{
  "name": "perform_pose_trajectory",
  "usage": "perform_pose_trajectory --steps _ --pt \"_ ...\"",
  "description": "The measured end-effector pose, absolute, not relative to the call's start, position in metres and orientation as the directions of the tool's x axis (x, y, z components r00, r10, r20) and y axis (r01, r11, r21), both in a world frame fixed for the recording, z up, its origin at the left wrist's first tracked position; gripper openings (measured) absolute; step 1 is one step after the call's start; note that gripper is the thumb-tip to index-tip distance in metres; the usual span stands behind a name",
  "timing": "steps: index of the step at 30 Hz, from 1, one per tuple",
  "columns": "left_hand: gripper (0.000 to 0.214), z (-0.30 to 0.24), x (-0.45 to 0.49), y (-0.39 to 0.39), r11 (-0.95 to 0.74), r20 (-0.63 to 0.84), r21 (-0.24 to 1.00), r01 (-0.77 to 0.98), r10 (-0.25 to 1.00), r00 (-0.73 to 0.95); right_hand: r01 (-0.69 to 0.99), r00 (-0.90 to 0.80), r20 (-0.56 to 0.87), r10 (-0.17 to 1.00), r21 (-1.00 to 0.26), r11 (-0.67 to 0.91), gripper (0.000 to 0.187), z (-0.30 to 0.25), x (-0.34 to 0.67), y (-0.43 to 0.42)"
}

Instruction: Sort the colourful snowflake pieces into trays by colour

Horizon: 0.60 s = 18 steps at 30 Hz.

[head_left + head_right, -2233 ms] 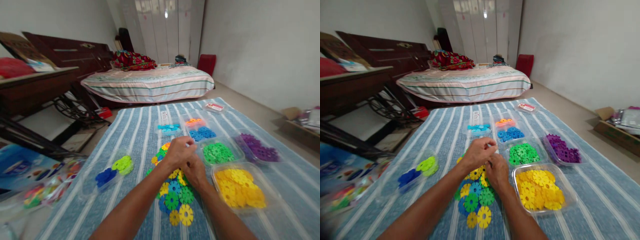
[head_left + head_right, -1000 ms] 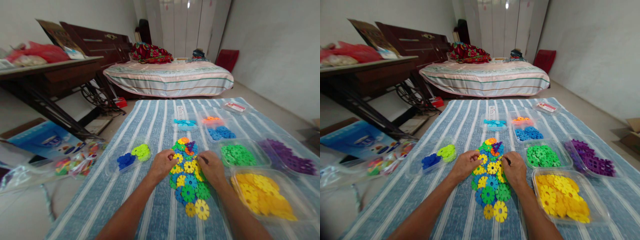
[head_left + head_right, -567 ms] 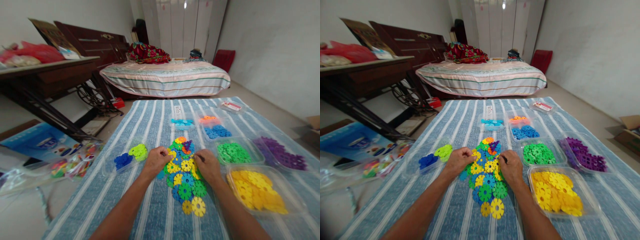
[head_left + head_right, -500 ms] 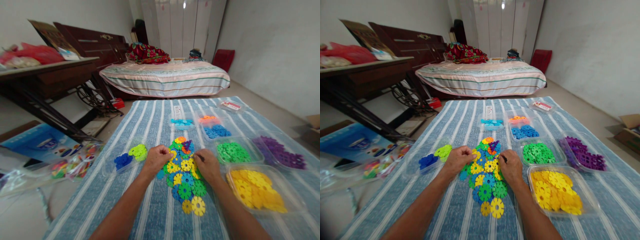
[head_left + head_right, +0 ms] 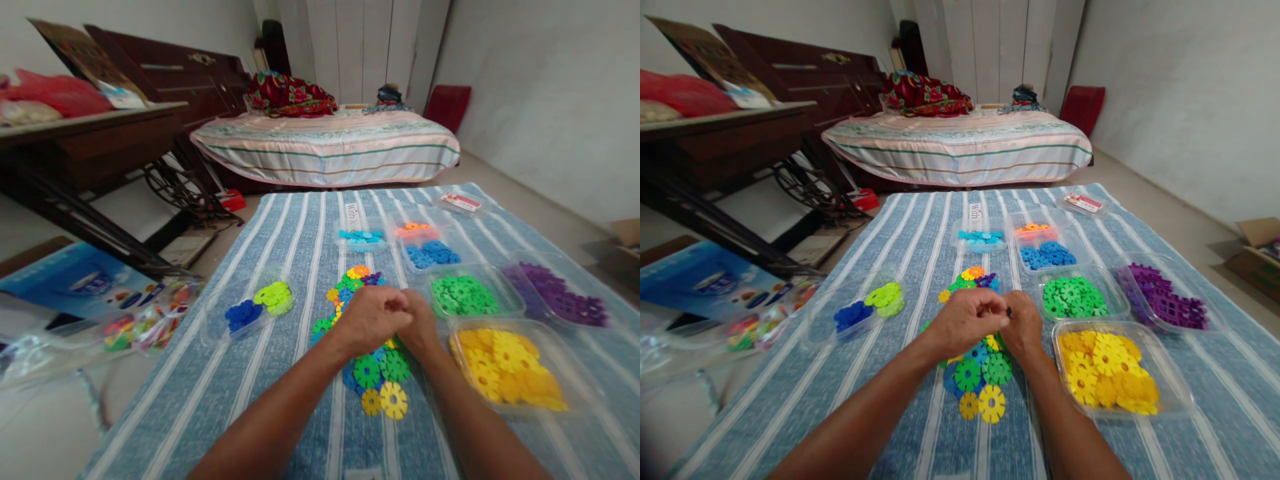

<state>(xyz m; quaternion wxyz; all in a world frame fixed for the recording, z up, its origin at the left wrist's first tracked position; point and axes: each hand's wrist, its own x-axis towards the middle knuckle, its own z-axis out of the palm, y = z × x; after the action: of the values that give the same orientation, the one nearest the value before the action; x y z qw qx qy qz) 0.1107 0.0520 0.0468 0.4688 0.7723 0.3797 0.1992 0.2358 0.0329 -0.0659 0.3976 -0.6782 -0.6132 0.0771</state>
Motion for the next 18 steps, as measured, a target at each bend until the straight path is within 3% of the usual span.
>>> perform_pose_trajectory --steps 4,7,12,18 --pt "0.008 0.029 0.075 0.054 -0.515 -0.126 0.502 0.695 0.751 0.648 0.733 0.212 0.384 0.899 -0.671 0.114 0.019 -0.061 0.237 0.036" --pt "0.013 0.02 0.063 0.046 -0.55 -0.205 0.401 0.733 0.726 0.657 0.739 0.215 0.381 0.899 -0.666 0.106 0.019 -0.061 0.237 0.036" --pt "0.006 0.014 0.063 0.04 -0.496 -0.186 0.491 0.717 0.744 0.642 0.732 0.209 0.362 0.909 -0.674 0.1 0.02 -0.063 0.237 0.035" --pt "0.009 0.017 0.056 0.057 -0.194 -0.209 0.816 0.544 0.779 0.591 0.719 0.216 0.372 0.903 -0.687 0.111 0.02 -0.062 0.235 0.035"
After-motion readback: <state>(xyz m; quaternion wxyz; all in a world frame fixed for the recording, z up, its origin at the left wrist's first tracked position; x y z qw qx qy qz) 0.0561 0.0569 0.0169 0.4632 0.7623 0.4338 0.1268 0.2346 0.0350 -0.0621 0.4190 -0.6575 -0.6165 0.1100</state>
